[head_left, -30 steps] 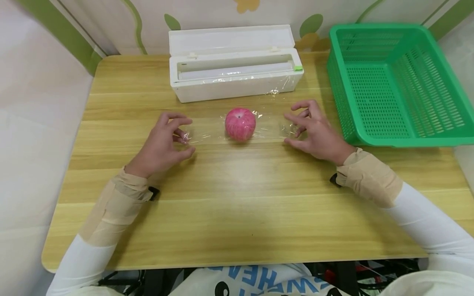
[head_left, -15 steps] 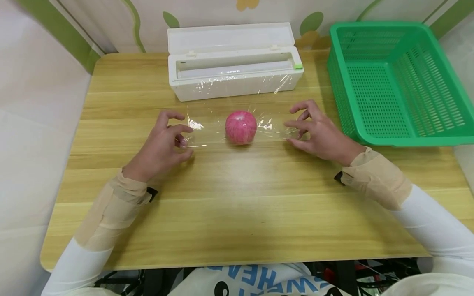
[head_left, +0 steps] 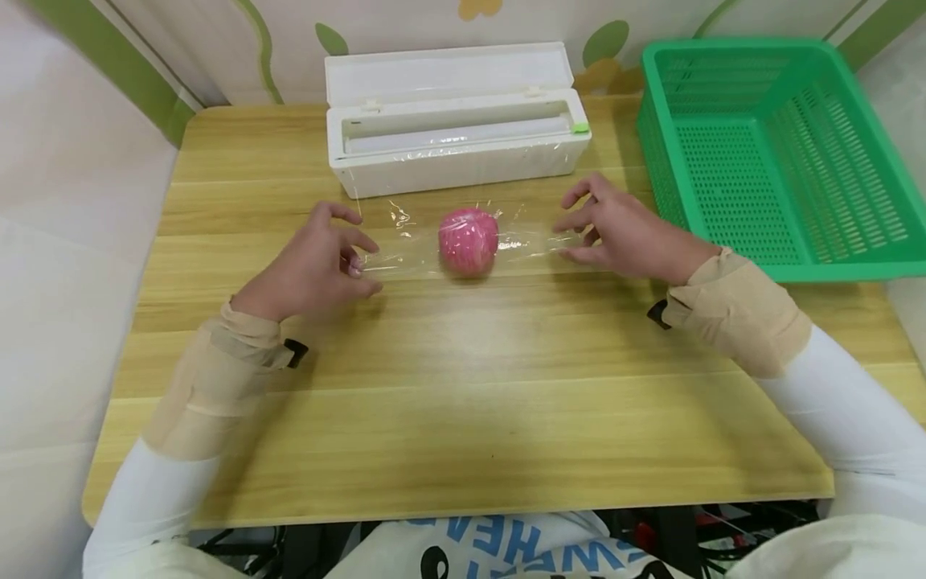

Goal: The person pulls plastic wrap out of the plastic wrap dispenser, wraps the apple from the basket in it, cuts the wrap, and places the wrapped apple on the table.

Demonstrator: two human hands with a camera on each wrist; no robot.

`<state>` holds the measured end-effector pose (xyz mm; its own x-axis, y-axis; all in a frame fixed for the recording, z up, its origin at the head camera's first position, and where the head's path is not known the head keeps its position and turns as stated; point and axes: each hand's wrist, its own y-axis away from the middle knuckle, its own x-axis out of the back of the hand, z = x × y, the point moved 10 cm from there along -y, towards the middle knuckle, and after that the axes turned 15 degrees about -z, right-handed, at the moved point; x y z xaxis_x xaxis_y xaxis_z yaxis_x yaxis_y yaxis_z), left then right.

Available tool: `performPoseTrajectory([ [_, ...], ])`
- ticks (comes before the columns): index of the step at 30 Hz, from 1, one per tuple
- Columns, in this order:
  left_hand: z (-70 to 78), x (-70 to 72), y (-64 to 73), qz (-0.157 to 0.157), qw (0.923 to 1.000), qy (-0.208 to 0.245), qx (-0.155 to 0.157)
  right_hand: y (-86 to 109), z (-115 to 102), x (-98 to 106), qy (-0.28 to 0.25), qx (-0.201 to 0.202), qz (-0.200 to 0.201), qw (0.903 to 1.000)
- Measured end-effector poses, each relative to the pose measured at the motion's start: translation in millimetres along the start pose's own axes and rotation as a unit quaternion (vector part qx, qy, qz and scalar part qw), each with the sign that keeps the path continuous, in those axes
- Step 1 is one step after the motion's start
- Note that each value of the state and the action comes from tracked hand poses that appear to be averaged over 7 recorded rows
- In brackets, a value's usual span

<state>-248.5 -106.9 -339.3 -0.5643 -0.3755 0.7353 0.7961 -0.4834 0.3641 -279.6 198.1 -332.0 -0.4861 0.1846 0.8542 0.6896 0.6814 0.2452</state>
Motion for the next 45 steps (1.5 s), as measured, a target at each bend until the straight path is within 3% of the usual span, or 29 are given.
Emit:
performPoseTrajectory([
  [8, -13.3, 14.4, -17.7, -0.041, 0.9967, 0.061, 0.035, -19.3, 3.8, 16.1, -0.003, -0.029, -0.057, 0.998],
  [13, -23.7, 19.7, -28.0, -0.077, 0.9884, 0.107, 0.076, -29.8, 9.3, 20.6, -0.004, -0.042, -0.086, 0.9954],
  [18, -30.5, 26.5, -33.7, -0.111, 0.9794, 0.122, 0.116, -38.3, 12.5, 29.4, 0.011, -0.034, -0.103, 0.994],
  [25, -32.0, 31.1, -41.5, -0.153, 0.9709, 0.126, 0.135, -48.6, 23.6, 39.4, 0.025, -0.048, -0.113, 0.9921],
  [28, -31.7, 31.1, -43.7, -0.154, 0.9652, 0.169, 0.127, -51.5, 28.3, 40.1, 0.018, -0.056, -0.12, 0.9911],
  [33, -29.8, 31.4, -47.1, -0.129, 0.9368, 0.308, 0.105, -55.4, 34.2, 38.9, 0.007, -0.074, -0.134, 0.9882],
  [38, -34.7, 37.6, -48.3, -0.1, 0.9181, 0.363, 0.124, -58.4, 38.0, 41.8, -0.004, -0.074, -0.142, 0.9871],
  [40, -35.2, 40.9, -50.7, -0.077, 0.9035, 0.403, 0.123, -57.8, 42.4, 42.8, -0.014, -0.082, -0.145, 0.9859],
  [44, -37.0, 43.9, -56.1, -0.021, 0.8634, 0.491, 0.112, -55.1, 52.2, 42.1, -0.02, -0.105, -0.146, 0.9835],
  [45, -38.3, 44.1, -56.5, -0.009, 0.8563, 0.504, 0.111, -55.3, 52.7, 41.9, -0.019, -0.105, -0.144, 0.9838],
])
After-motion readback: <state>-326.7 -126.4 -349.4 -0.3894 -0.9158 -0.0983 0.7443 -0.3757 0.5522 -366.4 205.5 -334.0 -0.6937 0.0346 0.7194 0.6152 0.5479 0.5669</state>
